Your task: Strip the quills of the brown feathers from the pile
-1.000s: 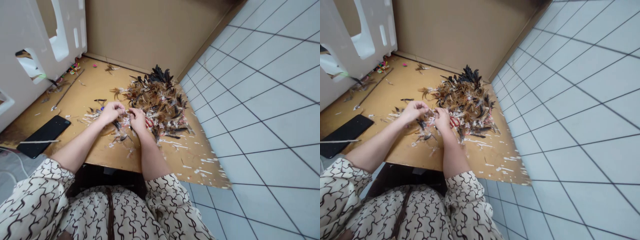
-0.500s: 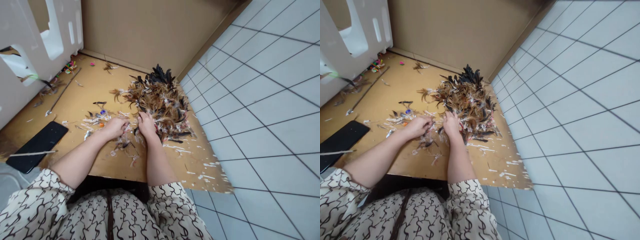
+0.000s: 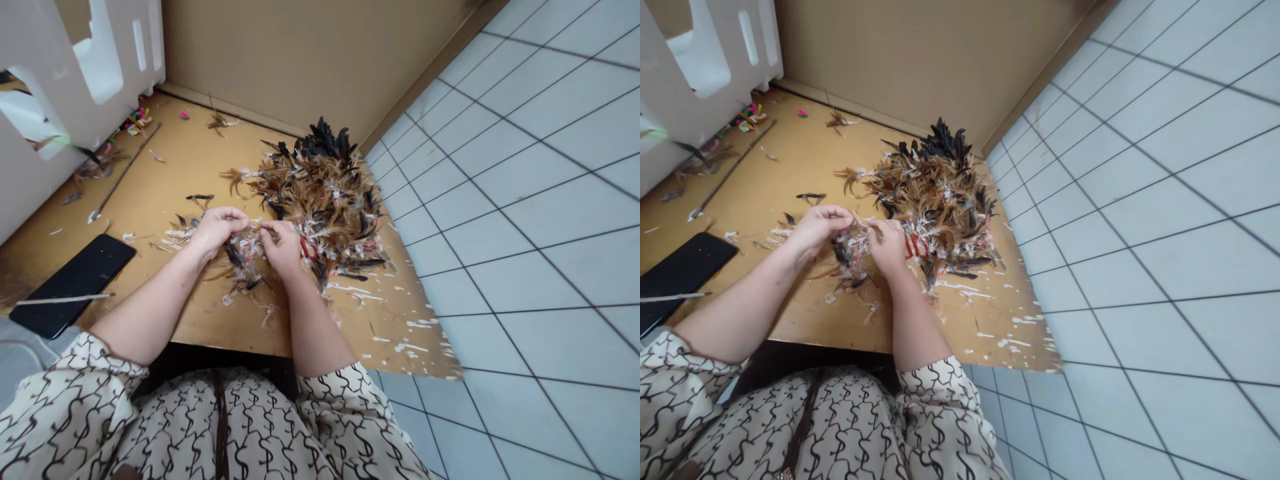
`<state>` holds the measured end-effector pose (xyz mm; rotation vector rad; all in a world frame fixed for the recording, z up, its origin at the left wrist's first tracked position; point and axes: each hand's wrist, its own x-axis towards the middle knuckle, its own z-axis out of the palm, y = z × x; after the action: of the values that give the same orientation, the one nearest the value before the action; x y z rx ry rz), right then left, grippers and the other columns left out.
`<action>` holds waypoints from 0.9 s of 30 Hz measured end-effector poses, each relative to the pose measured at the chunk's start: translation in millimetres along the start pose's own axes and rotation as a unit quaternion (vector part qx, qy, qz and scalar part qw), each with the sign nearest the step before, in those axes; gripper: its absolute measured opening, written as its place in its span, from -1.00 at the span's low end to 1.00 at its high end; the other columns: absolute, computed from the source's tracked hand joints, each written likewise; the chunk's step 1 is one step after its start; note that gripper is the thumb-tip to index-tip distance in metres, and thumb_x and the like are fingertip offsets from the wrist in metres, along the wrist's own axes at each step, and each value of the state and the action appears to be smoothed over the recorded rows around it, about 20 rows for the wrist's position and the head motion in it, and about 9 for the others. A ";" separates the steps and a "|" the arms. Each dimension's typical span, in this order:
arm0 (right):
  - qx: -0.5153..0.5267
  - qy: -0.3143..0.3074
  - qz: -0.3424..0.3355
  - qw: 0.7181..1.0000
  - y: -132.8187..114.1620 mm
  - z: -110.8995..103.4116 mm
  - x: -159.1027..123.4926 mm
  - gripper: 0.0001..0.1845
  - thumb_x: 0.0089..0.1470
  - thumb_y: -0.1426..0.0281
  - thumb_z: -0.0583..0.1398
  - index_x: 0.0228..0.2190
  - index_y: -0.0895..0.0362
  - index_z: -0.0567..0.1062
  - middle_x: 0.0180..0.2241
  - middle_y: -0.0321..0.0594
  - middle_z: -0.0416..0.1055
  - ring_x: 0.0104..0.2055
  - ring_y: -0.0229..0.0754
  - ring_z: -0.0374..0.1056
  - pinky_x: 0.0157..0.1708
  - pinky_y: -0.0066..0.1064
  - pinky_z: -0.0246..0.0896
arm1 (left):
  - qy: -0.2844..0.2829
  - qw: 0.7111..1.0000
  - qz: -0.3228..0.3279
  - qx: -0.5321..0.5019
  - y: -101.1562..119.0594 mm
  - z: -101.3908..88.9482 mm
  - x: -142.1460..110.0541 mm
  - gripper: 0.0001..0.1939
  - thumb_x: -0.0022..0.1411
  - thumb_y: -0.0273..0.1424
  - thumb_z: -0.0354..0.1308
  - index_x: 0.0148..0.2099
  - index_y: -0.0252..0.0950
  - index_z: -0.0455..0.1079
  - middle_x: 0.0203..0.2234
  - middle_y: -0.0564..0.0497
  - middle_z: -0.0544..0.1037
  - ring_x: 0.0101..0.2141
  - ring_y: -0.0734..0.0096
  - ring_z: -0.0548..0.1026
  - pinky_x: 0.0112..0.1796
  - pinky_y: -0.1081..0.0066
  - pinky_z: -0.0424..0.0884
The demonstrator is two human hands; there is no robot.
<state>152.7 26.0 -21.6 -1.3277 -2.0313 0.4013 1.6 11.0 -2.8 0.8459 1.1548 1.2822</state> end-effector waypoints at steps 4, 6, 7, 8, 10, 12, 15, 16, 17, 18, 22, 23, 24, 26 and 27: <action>0.022 -0.005 -0.002 1.000 -5.4 3.1 -2.1 -0.78 0.01 0.34 0.08 -0.37 0.09 0.51 -0.31 -0.18 0.50 -0.20 -0.13 0.31 -0.10 -0.24 0.17 | -0.020 0.996 -0.068 -0.062 5.8 -0.5 -0.8 -0.91 -0.15 -0.57 0.24 -0.57 -0.39 0.38 -0.66 0.03 0.47 -0.63 0.61 0.37 -0.51 0.54 0.32; 0.005 0.001 -0.001 1.000 -4.1 2.7 -1.5 -0.79 -0.01 0.36 0.08 -0.37 0.11 0.50 -0.27 -0.16 0.49 -0.16 -0.11 0.30 -0.06 -0.22 0.14 | -0.032 0.993 -0.085 -0.069 7.2 -0.1 -1.7 -0.92 -0.11 -0.59 0.21 -0.56 -0.40 0.38 -0.66 0.02 0.47 -0.62 0.61 0.38 -0.51 0.55 0.34; -0.008 0.008 0.003 1.000 -1.9 2.0 -0.6 -0.79 -0.03 0.38 0.09 -0.35 0.11 0.50 -0.23 -0.14 0.48 -0.12 -0.10 0.28 -0.03 -0.21 0.12 | -0.034 0.993 -0.090 -0.071 7.6 0.1 -2.0 -0.92 -0.09 -0.60 0.20 -0.56 -0.40 0.39 -0.66 0.02 0.47 -0.62 0.61 0.39 -0.51 0.55 0.35; -0.021 0.019 0.011 1.000 1.3 0.8 0.4 -0.78 -0.04 0.39 0.10 -0.33 0.12 0.49 -0.18 -0.12 0.46 -0.07 -0.08 0.26 0.01 -0.19 0.08 | -0.034 0.992 -0.093 -0.073 7.7 0.3 -2.2 -0.92 -0.07 -0.61 0.18 -0.55 -0.40 0.39 -0.66 0.02 0.48 -0.62 0.61 0.40 -0.50 0.56 0.35; -0.041 0.048 0.036 0.997 9.5 -2.4 2.9 -0.72 -0.07 0.41 0.11 -0.26 0.13 0.47 -0.06 -0.08 0.38 0.02 -0.04 0.19 0.07 -0.15 0.01 | -0.029 0.993 -0.093 -0.072 7.6 0.1 -2.0 -0.92 -0.05 -0.61 0.16 -0.55 -0.41 0.39 -0.65 0.00 0.49 -0.61 0.60 0.41 -0.50 0.55 0.37; -0.046 0.082 0.063 0.994 17.3 -5.9 4.9 -0.66 -0.05 0.40 0.08 -0.18 0.15 0.43 0.00 -0.05 0.31 0.08 -0.02 0.14 0.09 -0.13 -0.03 | -0.024 0.994 -0.090 -0.063 7.3 -0.6 -1.2 -0.93 -0.05 -0.60 0.17 -0.54 -0.41 0.39 -0.64 -0.02 0.49 -0.61 0.58 0.41 -0.49 0.53 0.38; -0.051 0.098 0.067 0.992 20.7 -7.5 5.7 -0.67 -0.01 0.39 0.04 -0.17 0.15 0.42 -0.05 -0.06 0.33 0.05 -0.03 0.15 0.07 -0.14 -0.03 | -0.009 0.996 -0.080 -0.046 7.0 -2.0 0.0 -0.95 -0.06 -0.57 0.18 -0.53 -0.40 0.38 -0.64 -0.01 0.49 -0.63 0.59 0.39 -0.49 0.51 0.37; -0.053 0.085 0.057 0.993 19.0 -6.5 5.4 -0.69 0.00 0.40 0.03 -0.20 0.15 0.43 -0.10 -0.08 0.36 0.01 -0.04 0.17 0.06 -0.15 -0.01 | -0.002 0.996 -0.077 -0.041 6.9 -2.4 0.4 -0.95 -0.07 -0.57 0.19 -0.53 -0.40 0.38 -0.64 0.01 0.48 -0.63 0.60 0.38 -0.50 0.52 0.36; -0.055 0.064 0.044 0.995 16.4 -4.7 4.9 -0.71 0.01 0.41 0.02 -0.23 0.14 0.45 -0.15 -0.10 0.39 -0.04 -0.05 0.20 0.03 -0.17 0.02 | 0.004 0.997 -0.073 -0.038 6.9 -2.8 0.7 -0.95 -0.08 -0.57 0.19 -0.53 -0.39 0.38 -0.65 0.02 0.47 -0.64 0.61 0.37 -0.52 0.52 0.35; -0.059 0.040 0.031 0.997 13.1 -2.5 4.4 -0.72 0.01 0.41 0.02 -0.26 0.13 0.46 -0.19 -0.12 0.41 -0.09 -0.07 0.22 0.01 -0.19 0.04 | 0.011 0.997 -0.068 -0.036 6.8 -2.9 0.9 -0.95 -0.10 -0.58 0.19 -0.53 -0.39 0.37 -0.66 0.03 0.47 -0.65 0.62 0.36 -0.53 0.53 0.34; -0.097 -0.028 0.012 0.995 1.9 6.6 3.6 -0.71 0.02 0.45 0.02 -0.26 0.13 0.48 -0.23 -0.11 0.41 -0.13 -0.06 0.21 -0.05 -0.22 0.08 | 0.029 0.997 -0.053 -0.046 6.8 -2.1 0.8 -0.92 -0.16 -0.62 0.18 -0.56 -0.38 0.35 -0.72 0.07 0.42 -0.69 0.64 0.30 -0.60 0.56 0.26; -0.110 -0.041 0.015 0.993 0.9 7.9 3.9 -0.71 0.01 0.45 0.03 -0.25 0.13 0.48 -0.24 -0.09 0.41 -0.14 -0.05 0.20 -0.06 -0.21 0.08 | 0.031 0.997 -0.052 -0.048 6.7 -1.7 0.6 -0.91 -0.17 -0.62 0.17 -0.57 -0.38 0.35 -0.73 0.08 0.41 -0.70 0.64 0.29 -0.60 0.57 0.25; -0.122 -0.054 0.018 0.991 0.6 8.6 4.4 -0.72 0.00 0.45 0.04 -0.27 0.14 0.49 -0.25 -0.08 0.41 -0.14 -0.04 0.19 -0.07 -0.21 0.08 | 0.033 0.997 -0.052 -0.047 6.6 -1.4 0.4 -0.91 -0.18 -0.63 0.17 -0.57 -0.38 0.35 -0.73 0.08 0.40 -0.70 0.65 0.28 -0.61 0.57 0.24; -0.134 -0.073 0.026 0.988 1.6 9.0 5.6 -0.77 -0.02 0.47 0.05 -0.36 0.13 0.50 -0.30 -0.08 0.41 -0.18 -0.03 0.19 -0.09 -0.20 0.09 | 0.032 0.997 -0.054 -0.041 6.2 -0.9 0.1 -0.91 -0.18 -0.64 0.16 -0.58 -0.38 0.35 -0.73 0.08 0.40 -0.70 0.65 0.27 -0.60 0.56 0.23; -0.132 -0.077 0.030 0.988 2.4 8.8 6.2 -0.79 -0.03 0.47 0.05 -0.42 0.13 0.49 -0.33 -0.08 0.40 -0.20 -0.04 0.19 -0.11 -0.20 0.09 | 0.030 0.997 -0.054 -0.037 6.0 -0.9 0.0 -0.91 -0.18 -0.64 0.16 -0.58 -0.38 0.35 -0.72 0.07 0.40 -0.70 0.64 0.27 -0.60 0.55 0.23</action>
<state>146.8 33.6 -27.2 -1.5605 -2.2370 0.2746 -1.0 11.7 2.6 0.6856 1.1775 1.2593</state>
